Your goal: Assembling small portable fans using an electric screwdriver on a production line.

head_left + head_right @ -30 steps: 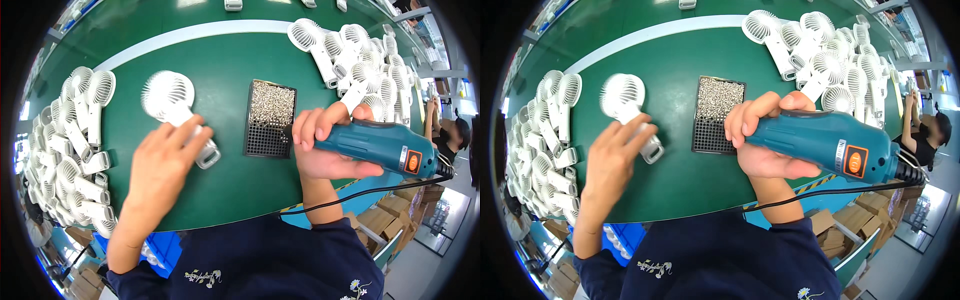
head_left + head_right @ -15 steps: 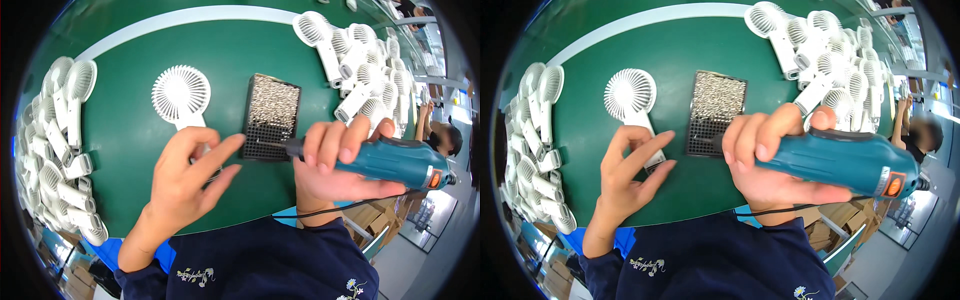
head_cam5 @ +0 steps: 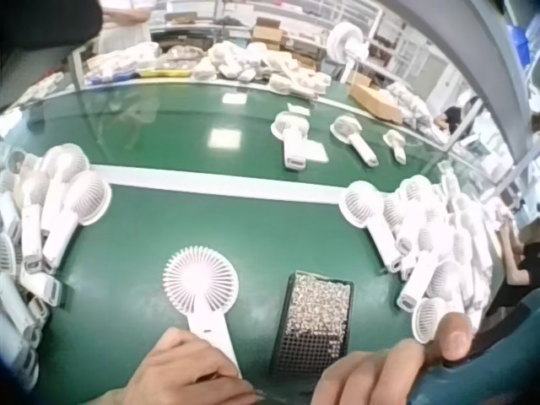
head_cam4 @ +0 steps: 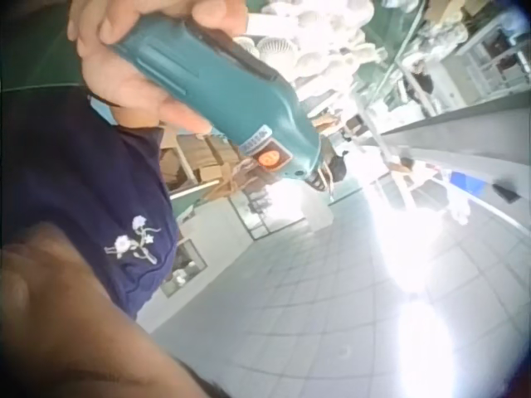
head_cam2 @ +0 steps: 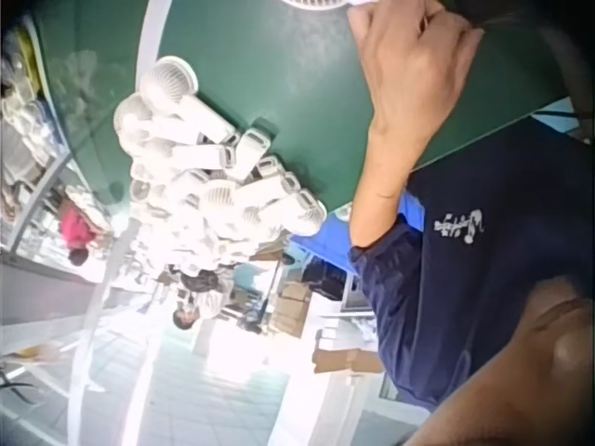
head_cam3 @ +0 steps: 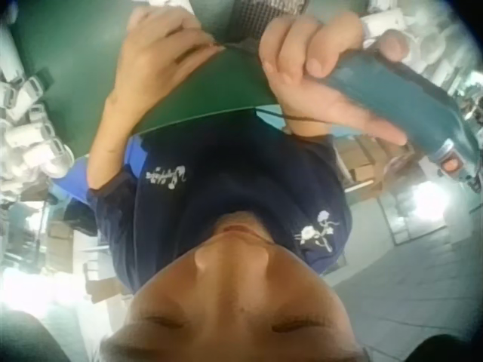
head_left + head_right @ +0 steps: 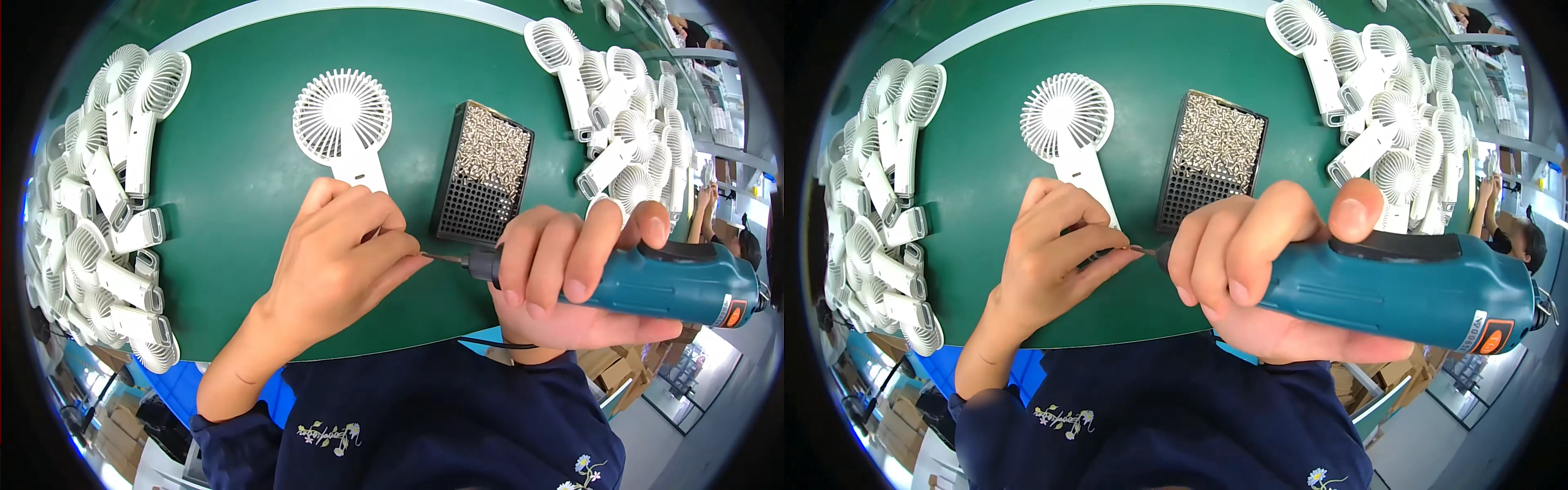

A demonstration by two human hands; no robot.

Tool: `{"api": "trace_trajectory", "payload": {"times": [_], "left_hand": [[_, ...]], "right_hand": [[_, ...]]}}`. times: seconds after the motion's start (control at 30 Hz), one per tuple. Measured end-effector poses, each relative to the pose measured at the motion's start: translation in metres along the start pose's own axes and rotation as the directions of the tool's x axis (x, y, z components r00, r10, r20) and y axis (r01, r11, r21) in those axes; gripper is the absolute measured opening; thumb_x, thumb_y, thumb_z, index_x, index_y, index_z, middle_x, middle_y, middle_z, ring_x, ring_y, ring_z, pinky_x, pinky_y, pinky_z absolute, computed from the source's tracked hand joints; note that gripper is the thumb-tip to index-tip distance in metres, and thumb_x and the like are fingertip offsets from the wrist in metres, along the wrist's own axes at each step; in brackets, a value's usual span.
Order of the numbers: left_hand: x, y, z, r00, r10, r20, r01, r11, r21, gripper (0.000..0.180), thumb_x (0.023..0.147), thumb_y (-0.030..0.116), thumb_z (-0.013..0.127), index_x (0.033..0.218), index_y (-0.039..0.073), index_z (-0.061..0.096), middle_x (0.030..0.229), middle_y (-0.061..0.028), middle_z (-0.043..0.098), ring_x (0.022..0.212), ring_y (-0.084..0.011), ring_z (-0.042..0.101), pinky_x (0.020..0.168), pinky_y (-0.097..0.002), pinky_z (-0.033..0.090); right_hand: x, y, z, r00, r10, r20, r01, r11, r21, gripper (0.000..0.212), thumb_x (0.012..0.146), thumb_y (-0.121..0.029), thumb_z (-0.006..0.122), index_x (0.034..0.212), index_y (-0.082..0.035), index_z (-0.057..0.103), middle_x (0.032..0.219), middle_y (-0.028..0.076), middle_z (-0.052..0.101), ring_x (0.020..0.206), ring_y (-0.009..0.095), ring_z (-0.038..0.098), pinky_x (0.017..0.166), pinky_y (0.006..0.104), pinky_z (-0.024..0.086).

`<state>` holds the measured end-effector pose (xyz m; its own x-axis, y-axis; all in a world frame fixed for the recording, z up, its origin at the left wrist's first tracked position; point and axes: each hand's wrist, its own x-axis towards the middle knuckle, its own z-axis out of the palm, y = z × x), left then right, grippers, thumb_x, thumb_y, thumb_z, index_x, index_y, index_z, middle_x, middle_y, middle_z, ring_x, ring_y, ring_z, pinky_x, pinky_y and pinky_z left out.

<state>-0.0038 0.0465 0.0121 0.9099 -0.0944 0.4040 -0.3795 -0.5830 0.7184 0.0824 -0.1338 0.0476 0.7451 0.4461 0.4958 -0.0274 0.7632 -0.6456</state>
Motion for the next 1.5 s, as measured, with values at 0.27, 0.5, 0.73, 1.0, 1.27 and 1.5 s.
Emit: {"api": "trace_trajectory", "payload": {"times": [0.27, 0.5, 0.73, 1.0, 1.27, 1.5], "left_hand": [[-0.011, -0.003, -0.003, 1.0, -0.02, -0.012, 0.019, 0.999, -0.032, 0.024, 0.057, 0.01, 0.085, 0.075, 0.007, 0.07, 0.074, 0.0008, 0.056, 0.068, -0.0181, 0.053, 0.07, -0.0325, 0.037], [-0.012, -0.008, -0.003, 0.998, -0.064, -0.008, 0.064, 0.998, -0.008, 0.023, 0.06, 0.007, 0.083, 0.079, 0.007, 0.069, 0.077, -0.0002, 0.055, 0.072, -0.018, 0.054, 0.074, -0.0338, 0.037], [-0.015, -0.012, 0.0, 0.998, -0.058, 0.027, 0.059, 0.998, -0.024, 0.025, 0.063, 0.004, 0.079, 0.084, 0.006, 0.066, 0.079, -0.0022, 0.053, 0.076, -0.0209, 0.054, 0.074, -0.0346, 0.037], [-0.014, -0.013, 0.003, 0.998, -0.056, 0.0, 0.056, 0.996, -0.071, 0.024, 0.063, 0.003, 0.078, 0.084, 0.005, 0.066, 0.08, -0.0041, 0.052, 0.076, -0.0231, 0.053, 0.074, -0.0357, 0.039], [-0.015, -0.015, 0.005, 0.999, -0.05, -0.013, 0.049, 0.996, -0.074, 0.022, 0.066, 0.004, 0.081, 0.082, 0.005, 0.067, 0.079, -0.0044, 0.053, 0.075, -0.0236, 0.054, 0.072, -0.0365, 0.041], [-0.016, -0.015, 0.007, 0.998, -0.024, -0.058, 0.021, 0.998, -0.052, 0.018, 0.065, 0.003, 0.083, 0.076, 0.005, 0.068, 0.074, -0.0035, 0.052, 0.07, -0.0222, 0.053, 0.07, -0.0354, 0.041]], "right_hand": [[0.001, 0.014, 0.01, 0.998, 0.034, 0.049, -0.034, 0.999, 0.008, 0.066, 0.091, -0.063, 0.058, 0.134, -0.015, 0.041, 0.079, 0.005, 0.054, 0.046, 0.014, 0.051, 0.041, 0.0297, 0.045], [-0.001, 0.023, 0.021, 0.986, -0.003, 0.165, 0.03, 0.986, -0.163, 0.073, 0.089, -0.068, 0.057, 0.136, -0.015, 0.039, 0.079, 0.009, 0.055, 0.048, 0.018, 0.05, 0.042, 0.0316, 0.045], [-0.008, 0.034, 0.023, 0.989, 0.05, 0.142, -0.019, 0.977, -0.214, 0.077, 0.084, -0.074, 0.058, 0.133, -0.017, 0.04, 0.08, 0.008, 0.055, 0.047, 0.018, 0.049, 0.044, 0.0338, 0.046], [-0.012, 0.031, 0.03, 0.991, 0.086, 0.106, -0.066, 0.982, -0.176, 0.062, 0.088, -0.058, 0.066, 0.122, -0.011, 0.044, 0.081, 0.014, 0.057, 0.056, 0.021, 0.049, 0.051, 0.0348, 0.04], [0.002, 0.014, 0.016, 0.989, -0.13, 0.065, 0.142, 0.962, -0.234, 0.068, 0.086, -0.065, 0.064, 0.13, -0.016, 0.043, 0.077, 0.005, 0.053, 0.051, 0.015, 0.05, 0.045, 0.0301, 0.043], [0.017, 0.014, -0.03, 0.984, -0.175, 0.028, 0.177, 0.961, -0.211, 0.094, 0.08, -0.084, 0.048, 0.137, -0.011, 0.035, 0.082, 0.013, 0.054, 0.056, 0.02, 0.056, 0.049, 0.034, 0.05]]}}
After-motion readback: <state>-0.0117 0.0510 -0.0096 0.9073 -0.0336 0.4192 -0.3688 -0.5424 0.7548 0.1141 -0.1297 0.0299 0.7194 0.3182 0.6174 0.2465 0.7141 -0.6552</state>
